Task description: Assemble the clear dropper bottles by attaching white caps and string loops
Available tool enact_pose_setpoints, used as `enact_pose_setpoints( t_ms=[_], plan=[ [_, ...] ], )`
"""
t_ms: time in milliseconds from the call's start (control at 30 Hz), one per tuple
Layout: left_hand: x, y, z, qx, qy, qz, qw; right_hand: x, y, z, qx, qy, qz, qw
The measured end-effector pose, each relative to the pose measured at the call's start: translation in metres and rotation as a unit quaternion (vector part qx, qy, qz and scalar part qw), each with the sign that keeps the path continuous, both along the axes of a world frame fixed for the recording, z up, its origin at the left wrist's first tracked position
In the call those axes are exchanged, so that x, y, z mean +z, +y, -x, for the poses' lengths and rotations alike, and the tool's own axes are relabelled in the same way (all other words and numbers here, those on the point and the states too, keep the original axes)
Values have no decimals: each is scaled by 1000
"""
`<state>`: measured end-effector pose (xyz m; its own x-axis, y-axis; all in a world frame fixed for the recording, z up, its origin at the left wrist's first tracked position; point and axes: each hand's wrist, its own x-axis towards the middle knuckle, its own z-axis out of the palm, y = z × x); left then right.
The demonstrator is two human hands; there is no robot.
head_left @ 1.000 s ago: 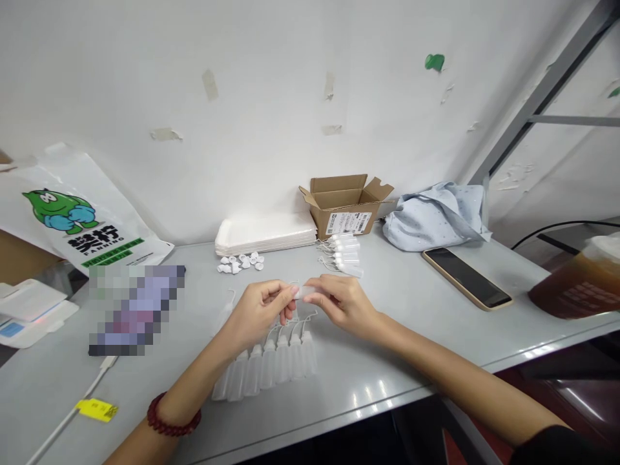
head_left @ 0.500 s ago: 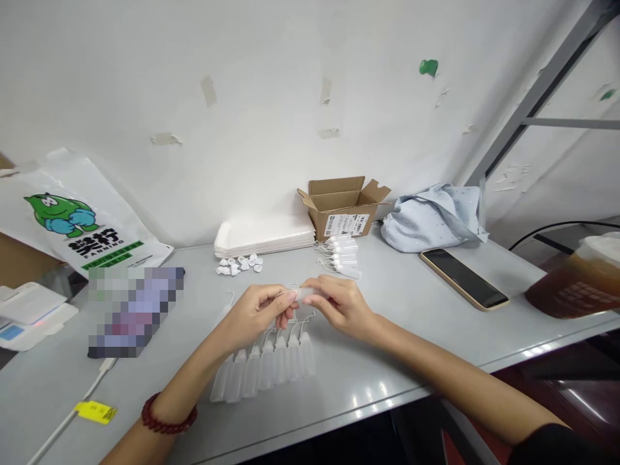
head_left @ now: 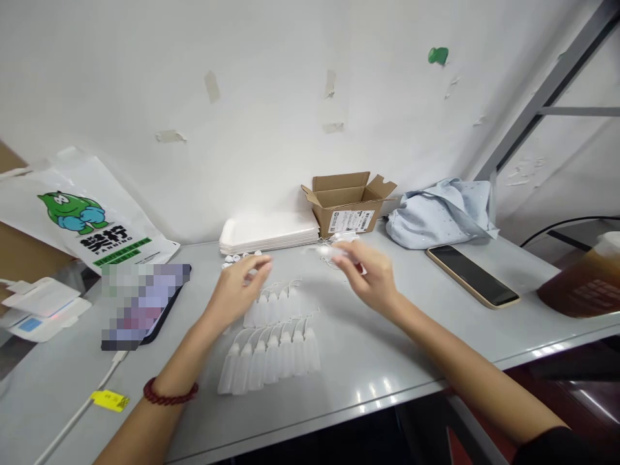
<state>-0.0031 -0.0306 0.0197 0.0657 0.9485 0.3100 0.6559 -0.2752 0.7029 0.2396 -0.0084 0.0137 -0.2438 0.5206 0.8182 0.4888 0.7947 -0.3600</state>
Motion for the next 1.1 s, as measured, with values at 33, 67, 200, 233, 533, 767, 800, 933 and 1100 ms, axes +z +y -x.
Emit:
enact_pose_setpoints(
  t_ms=[33, 67, 200, 233, 533, 767, 800, 933, 1100],
  plan=[
    [-3, 5, 8, 22, 44, -26, 998, 3, 6, -5, -18, 4, -4, 1000],
    [-7, 11, 15, 23, 78, -40, 996, 5, 11, -10, -35, 3, -4, 999],
    [-23, 29, 35, -16, 165, -55, 985, 7, 30, -24, -109, -51, 17, 993],
    [-26, 33, 37, -23, 178, -55, 982, 6, 33, -26, -123, -71, 36, 989],
    [-41, 48, 43, -60, 217, -62, 972, -2, 57, -43, -151, -223, 228, 936],
    [-48, 54, 39, -53, 204, -63, 975, -4, 63, -49, -145, -206, 258, 933],
    [-48, 54, 38, -52, 203, -63, 976, -5, 64, -49, -141, -203, 256, 935],
    [-47, 54, 37, -49, 198, -58, 977, -12, 67, -47, -129, -200, 239, 941],
    [-43, 52, 35, -35, 183, -53, 981, -17, 71, -47, -126, -190, 226, 947]
  ],
)
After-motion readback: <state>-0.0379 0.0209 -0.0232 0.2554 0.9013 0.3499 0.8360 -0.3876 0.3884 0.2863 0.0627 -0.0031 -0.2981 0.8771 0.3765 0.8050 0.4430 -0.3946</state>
